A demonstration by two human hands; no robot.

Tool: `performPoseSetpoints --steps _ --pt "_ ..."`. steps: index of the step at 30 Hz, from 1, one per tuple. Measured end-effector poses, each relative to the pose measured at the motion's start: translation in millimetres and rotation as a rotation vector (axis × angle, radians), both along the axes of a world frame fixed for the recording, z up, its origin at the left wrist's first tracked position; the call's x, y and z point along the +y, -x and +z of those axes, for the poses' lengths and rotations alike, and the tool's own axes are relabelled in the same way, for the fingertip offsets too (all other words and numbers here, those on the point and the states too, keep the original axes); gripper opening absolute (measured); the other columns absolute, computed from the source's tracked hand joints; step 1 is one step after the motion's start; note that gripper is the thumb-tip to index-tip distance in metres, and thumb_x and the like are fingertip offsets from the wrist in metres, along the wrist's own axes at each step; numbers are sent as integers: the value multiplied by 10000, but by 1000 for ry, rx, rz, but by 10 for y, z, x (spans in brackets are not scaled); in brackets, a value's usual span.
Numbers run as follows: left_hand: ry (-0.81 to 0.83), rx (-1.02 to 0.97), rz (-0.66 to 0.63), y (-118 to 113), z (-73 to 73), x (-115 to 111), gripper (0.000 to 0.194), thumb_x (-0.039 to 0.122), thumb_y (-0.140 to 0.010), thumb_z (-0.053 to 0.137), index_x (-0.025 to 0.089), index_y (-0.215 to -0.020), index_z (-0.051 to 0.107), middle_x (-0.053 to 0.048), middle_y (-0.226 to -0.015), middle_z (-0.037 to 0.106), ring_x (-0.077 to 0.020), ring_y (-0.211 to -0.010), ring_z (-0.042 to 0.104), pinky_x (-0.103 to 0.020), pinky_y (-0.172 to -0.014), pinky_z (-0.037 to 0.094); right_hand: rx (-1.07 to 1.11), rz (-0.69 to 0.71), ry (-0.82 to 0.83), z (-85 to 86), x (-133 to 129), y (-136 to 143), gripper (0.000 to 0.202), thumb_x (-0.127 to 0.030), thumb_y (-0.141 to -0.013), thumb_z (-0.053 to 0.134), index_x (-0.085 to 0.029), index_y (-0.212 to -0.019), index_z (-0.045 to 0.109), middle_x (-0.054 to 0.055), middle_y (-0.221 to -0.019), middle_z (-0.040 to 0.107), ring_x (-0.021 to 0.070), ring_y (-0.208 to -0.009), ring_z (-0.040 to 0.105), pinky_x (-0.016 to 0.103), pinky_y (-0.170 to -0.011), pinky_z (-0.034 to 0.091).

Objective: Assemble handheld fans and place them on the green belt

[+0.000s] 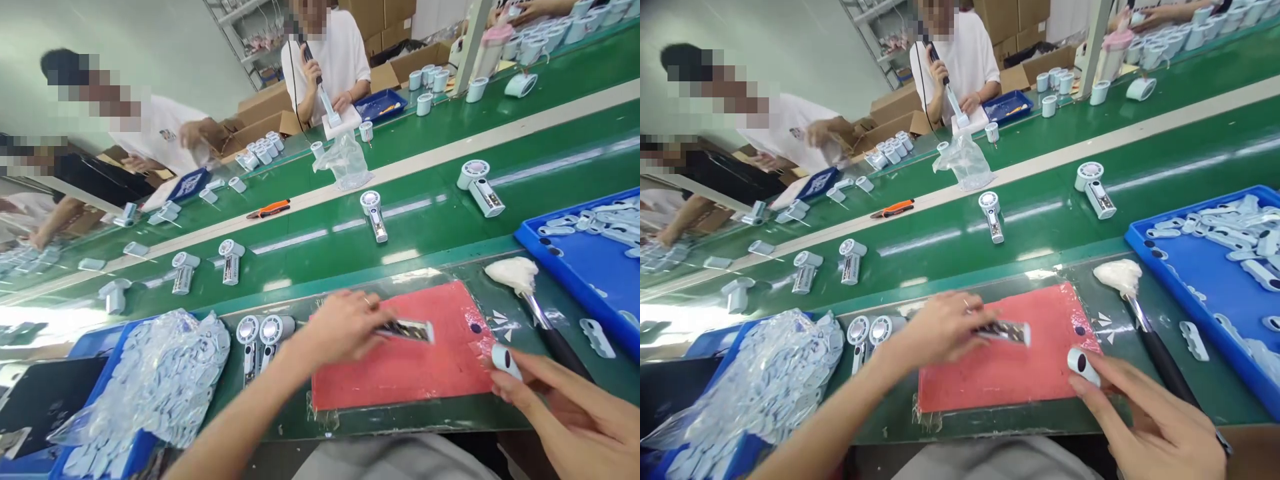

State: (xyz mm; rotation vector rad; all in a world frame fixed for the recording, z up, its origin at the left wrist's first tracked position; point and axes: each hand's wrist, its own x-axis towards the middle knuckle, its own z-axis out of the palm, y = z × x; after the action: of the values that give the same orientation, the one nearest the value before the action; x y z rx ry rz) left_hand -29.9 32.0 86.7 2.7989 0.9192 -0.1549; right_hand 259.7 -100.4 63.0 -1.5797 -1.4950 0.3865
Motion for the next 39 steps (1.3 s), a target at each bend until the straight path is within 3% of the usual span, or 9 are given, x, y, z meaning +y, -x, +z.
performPoseSetpoints --steps 2,5,9,16,24,29,34,37,39 --pt "40 -47 -49 -265 -120 -370 431 447 -1040 642 259 -1425 608 -52 -1123 756 -250 -971 726 -390 -804 569 -54 88 -62 106 85 77 95 -388 -998 700 -356 -1065 759 -34 -912 809 239 -646 754 380 -634 673" --pt "85 -143 27 -422 -277 -649 409 404 -1019 668 239 -1389 614 -61 -1197 768 -271 -1073 710 -432 -898 578 -164 288 -131 76 140 152 139 -268 -1046 631 -317 -1136 726 -1 -968 792 229 -832 775 353 -742 653" --pt "139 -308 170 -283 -404 -704 515 309 -965 704 251 -1454 555 -81 -1377 716 -282 -1202 668 -485 -1052 552 -263 391 -103 -93 63 210 172 -182 -1045 627 -242 -1187 703 72 -1098 720 201 -915 734 343 -791 610" --pt "195 -435 207 -173 -608 -750 410 428 -1054 610 235 -1414 577 -80 -1333 705 -259 -1184 672 -411 -943 602 -398 642 2 -136 131 329 175 -165 -1098 508 -176 -1121 682 43 -909 608 144 -731 620 336 -675 499" --pt "214 -426 166 -188 -605 -740 362 384 -1074 595 203 -1386 578 -86 -1376 678 -268 -1203 638 -429 -1009 582 -524 726 -65 -105 217 365 162 -112 -1080 518 -156 -1045 670 51 -908 631 161 -795 617 331 -703 469" --pt "191 -402 166 -208 -589 -740 342 378 -1071 601 195 -1360 578 -89 -1357 676 -263 -1172 638 -417 -976 583 -361 679 -24 -149 221 369 76 -135 -1065 607 -183 -1071 666 9 -884 595 93 -670 548 260 -623 462" --pt "169 -423 165 -210 -623 -755 305 359 -1058 622 198 -1315 597 -86 -1338 684 -255 -1175 636 -403 -988 568 -301 612 -82 -266 148 347 176 -88 -1027 655 -189 -1169 677 7 -897 573 108 -761 573 254 -706 481" --pt "94 -469 164 -194 -645 -842 276 364 -1057 633 199 -1279 619 -68 -1305 702 -250 -1171 631 -400 -977 557 -332 582 -3 -333 108 263 190 -273 -1054 674 -228 -1238 691 51 -1052 606 158 -941 619 275 -776 514" --pt "-4 -492 123 -182 -625 -929 230 369 -1067 611 195 -1213 648 -59 -1265 719 -260 -1176 627 -416 -993 541 -435 608 60 -372 91 201 394 -469 -1056 655 -197 -1341 653 97 -1186 619 214 -1068 628 328 -856 535"
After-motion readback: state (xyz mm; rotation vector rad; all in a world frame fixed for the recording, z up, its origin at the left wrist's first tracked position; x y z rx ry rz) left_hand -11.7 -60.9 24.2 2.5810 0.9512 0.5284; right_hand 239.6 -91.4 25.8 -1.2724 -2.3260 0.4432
